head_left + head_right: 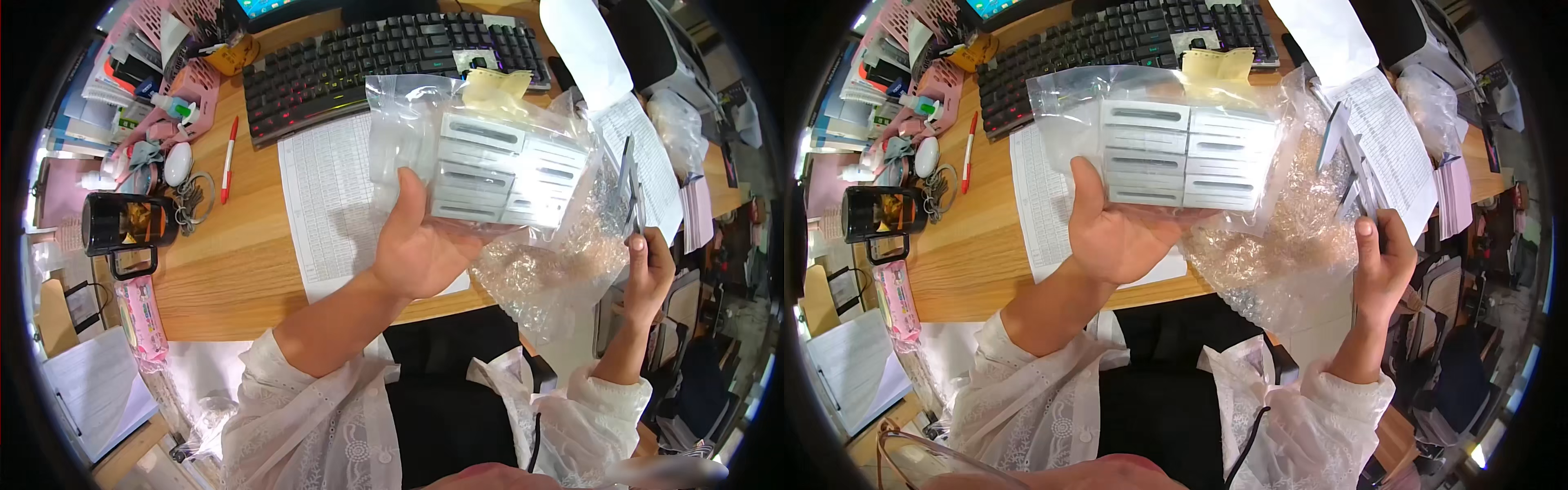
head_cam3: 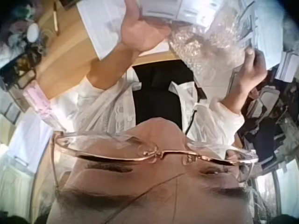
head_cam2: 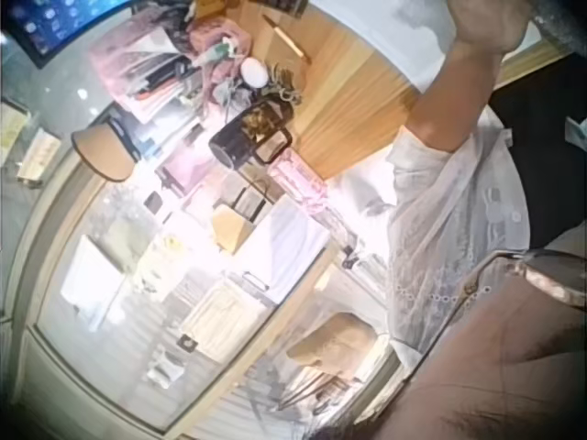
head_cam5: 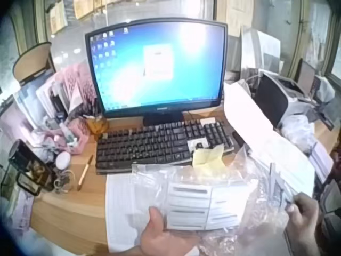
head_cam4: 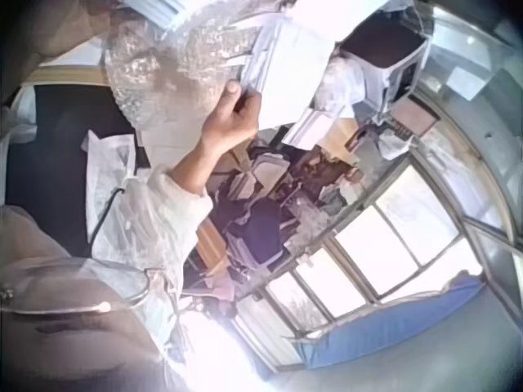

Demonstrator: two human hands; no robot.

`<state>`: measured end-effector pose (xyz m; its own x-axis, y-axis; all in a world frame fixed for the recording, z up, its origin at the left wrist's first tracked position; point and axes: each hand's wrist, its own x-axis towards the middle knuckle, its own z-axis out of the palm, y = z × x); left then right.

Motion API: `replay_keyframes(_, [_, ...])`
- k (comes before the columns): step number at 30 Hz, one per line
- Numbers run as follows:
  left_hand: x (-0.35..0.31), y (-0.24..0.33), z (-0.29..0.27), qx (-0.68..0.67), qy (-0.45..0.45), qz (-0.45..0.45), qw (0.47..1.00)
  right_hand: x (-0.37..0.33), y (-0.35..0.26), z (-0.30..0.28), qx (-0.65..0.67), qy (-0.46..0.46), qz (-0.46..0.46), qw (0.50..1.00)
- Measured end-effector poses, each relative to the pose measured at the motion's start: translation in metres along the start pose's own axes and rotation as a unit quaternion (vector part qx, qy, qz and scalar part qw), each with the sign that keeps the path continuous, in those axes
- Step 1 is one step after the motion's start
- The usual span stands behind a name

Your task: The person turns and displays plastic-packaged components, measures one using a caliper, and wraps an item with bubble wrap. Afterwards, the person unfolds a yellow document on the desk and operates a computer with a mouse and keyboard.

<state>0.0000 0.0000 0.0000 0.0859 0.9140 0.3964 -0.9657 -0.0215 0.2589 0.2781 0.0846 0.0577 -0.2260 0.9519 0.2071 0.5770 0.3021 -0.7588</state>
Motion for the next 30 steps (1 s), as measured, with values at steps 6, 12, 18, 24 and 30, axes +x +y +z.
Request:
replay_keyframes(6, [-0.002,-0.001,-0.001,0.029,-0.019,0.044,0.998,0.018,0.027,0.021,-0.014,-0.03,0.094,0.995])
replay_keyframes(12, [-0.009,0.002,-0.005,0.062,0.087,0.016,0.994,0.025,0.033,0.037,-0.116,-0.017,0.073,0.99])
replay_keyframes(18, [-0.001,0.008,-0.004,-0.095,0.187,0.05,0.976,0.023,0.045,0.053,-0.186,-0.012,0.024,0.982])
replay_keyframes(24, [0.0,0.025,-0.014,-0.263,0.065,-0.078,0.96,0.016,0.043,0.065,-0.293,0.008,0.019,0.956])
replay_keyframes(30, [0.008,0.018,-0.005,-0.184,-0.049,-0.052,0.98,0.011,0.045,0.075,-0.362,0.03,-0.026,0.931])
